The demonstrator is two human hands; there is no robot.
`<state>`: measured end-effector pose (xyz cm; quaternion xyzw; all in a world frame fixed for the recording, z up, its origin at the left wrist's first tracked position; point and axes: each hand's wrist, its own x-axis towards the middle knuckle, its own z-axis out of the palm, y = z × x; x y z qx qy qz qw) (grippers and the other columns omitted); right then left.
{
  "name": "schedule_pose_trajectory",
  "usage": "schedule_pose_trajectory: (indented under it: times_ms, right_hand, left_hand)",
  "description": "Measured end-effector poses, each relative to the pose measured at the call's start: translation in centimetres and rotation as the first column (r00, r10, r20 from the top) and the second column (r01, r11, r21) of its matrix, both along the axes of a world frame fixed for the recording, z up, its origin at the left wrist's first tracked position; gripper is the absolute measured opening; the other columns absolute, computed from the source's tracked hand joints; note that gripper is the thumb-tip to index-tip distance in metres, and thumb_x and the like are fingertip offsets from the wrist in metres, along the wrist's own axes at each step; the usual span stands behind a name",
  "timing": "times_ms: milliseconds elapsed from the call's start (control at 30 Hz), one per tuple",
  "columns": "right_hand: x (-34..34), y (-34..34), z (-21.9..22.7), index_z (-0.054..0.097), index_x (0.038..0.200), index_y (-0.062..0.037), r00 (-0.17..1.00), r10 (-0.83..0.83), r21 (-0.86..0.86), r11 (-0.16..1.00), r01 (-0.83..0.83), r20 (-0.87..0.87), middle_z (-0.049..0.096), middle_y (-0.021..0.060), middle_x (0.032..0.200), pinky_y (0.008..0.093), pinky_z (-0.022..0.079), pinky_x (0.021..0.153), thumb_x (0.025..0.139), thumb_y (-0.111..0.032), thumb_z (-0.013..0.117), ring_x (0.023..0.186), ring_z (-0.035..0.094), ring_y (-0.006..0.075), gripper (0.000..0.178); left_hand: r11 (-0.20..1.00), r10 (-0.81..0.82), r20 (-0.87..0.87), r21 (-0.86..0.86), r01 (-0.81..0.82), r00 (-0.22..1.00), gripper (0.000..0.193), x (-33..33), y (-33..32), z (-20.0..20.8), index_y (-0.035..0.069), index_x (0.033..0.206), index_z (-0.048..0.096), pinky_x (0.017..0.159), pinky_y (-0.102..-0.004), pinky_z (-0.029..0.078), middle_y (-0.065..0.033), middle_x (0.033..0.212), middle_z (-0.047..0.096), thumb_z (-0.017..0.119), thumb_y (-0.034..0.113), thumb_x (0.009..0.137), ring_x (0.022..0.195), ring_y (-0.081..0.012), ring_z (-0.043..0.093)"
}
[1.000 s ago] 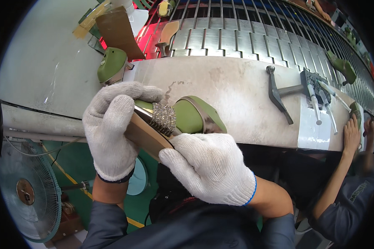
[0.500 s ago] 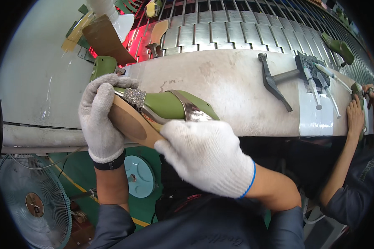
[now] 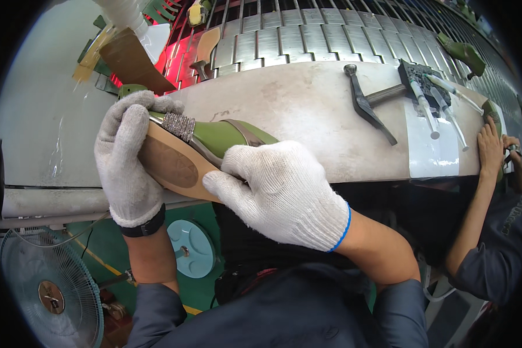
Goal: The person assembles high-heeled shoes by taking shoe lasts and soles from a conveyor belt, pressing the soles onto the bottom of each shoe by hand, and hammering around the edges and heels with a hammer.
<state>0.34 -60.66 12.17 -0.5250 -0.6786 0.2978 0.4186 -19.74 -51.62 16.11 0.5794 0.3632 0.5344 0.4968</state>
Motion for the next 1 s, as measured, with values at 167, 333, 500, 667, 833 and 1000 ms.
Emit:
schedule_pose_trajectory:
  times_ms: [167,333,500,667,833,1000]
  right_hand:
    - [2.6,0.1,2.3,0.072,0.114,-0.0028,0.986,-0.154,0.088,0.985,0.148,0.066,0.075,0.0106,0.092,0.0380,0.058,0.071,0.083,-0.027,0.094,0.079,0.074,0.0229,0.045]
    - [6.4,0.5,6.9,0.060,0.151,0.0023,0.994,0.017,0.089,0.996,-0.007,-0.110,0.074,0.0119,0.125,0.0332,0.057,0.101,0.086,-0.025,0.088,0.116,0.073,0.0219,0.076]
    - [11.9,-2.3,3.4,0.057,0.152,0.0045,0.855,-0.301,-0.017,0.946,0.325,-0.423,0.073,0.0149,0.128,0.0321,0.063,0.084,0.105,-0.022,0.066,0.110,0.076,0.0223,0.055]
    - [10.6,-8.0,-5.7,0.042,0.157,0.0021,0.424,-0.367,-0.344,0.930,0.131,-0.828,0.069,0.0219,0.133,0.0391,0.071,0.073,0.106,-0.018,0.062,0.109,0.078,0.0306,0.058]
    - [5.2,-9.6,-8.9,0.049,0.149,0.0037,0.646,-0.404,-0.432,0.893,0.124,-0.648,0.067,0.0204,0.138,0.0385,0.067,0.088,0.097,-0.015,0.082,0.110,0.077,0.0277,0.064]
    - [6.0,-7.1,-6.7,0.069,0.133,0.0002,0.962,-0.261,-0.052,0.963,0.266,0.073,0.074,0.0134,0.105,0.0332,0.062,0.080,0.086,-0.017,0.094,0.094,0.076,0.0216,0.056]
  left_hand:
    - [0.986,-0.096,-0.182,0.118,0.119,0.979,0.029,2.6,-0.2,2.5,-0.003,0.126,0.074,0.101,-0.0382,0.060,-0.0160,0.114,0.080,0.070,0.018,0.107,0.107,-0.0235,0.076]
    - [0.886,-0.319,-0.065,0.334,0.322,0.946,0.063,7.1,0.0,0.9,-0.004,0.137,0.069,0.117,-0.0477,0.050,-0.0191,0.132,0.074,0.052,0.053,0.116,0.129,-0.0283,0.068]
    - [0.828,-0.427,0.451,-0.153,0.539,0.784,0.073,5.5,3.3,-10.6,-0.006,0.146,0.063,0.120,-0.0446,0.046,-0.0187,0.143,0.069,0.039,0.057,0.120,0.137,-0.0288,0.063]
    - [0.953,-0.082,0.412,-0.236,0.193,0.907,0.079,6.7,0.3,-15.9,-0.008,0.145,0.062,0.120,-0.0424,0.046,-0.0175,0.140,0.069,0.029,0.059,0.121,0.135,-0.0253,0.062]
    - [0.998,-0.045,0.135,-0.028,0.049,0.990,0.070,7.7,4.3,-12.5,-0.003,0.115,0.078,0.099,-0.0342,0.056,-0.0098,0.106,0.079,0.036,0.053,0.122,0.103,-0.0165,0.072]
    - [0.872,-0.474,-0.006,0.134,0.470,0.881,0.068,7.7,4.5,-10.4,-0.004,0.112,0.077,0.090,-0.0328,0.061,-0.0107,0.105,0.080,0.037,0.049,0.122,0.095,-0.0184,0.076]
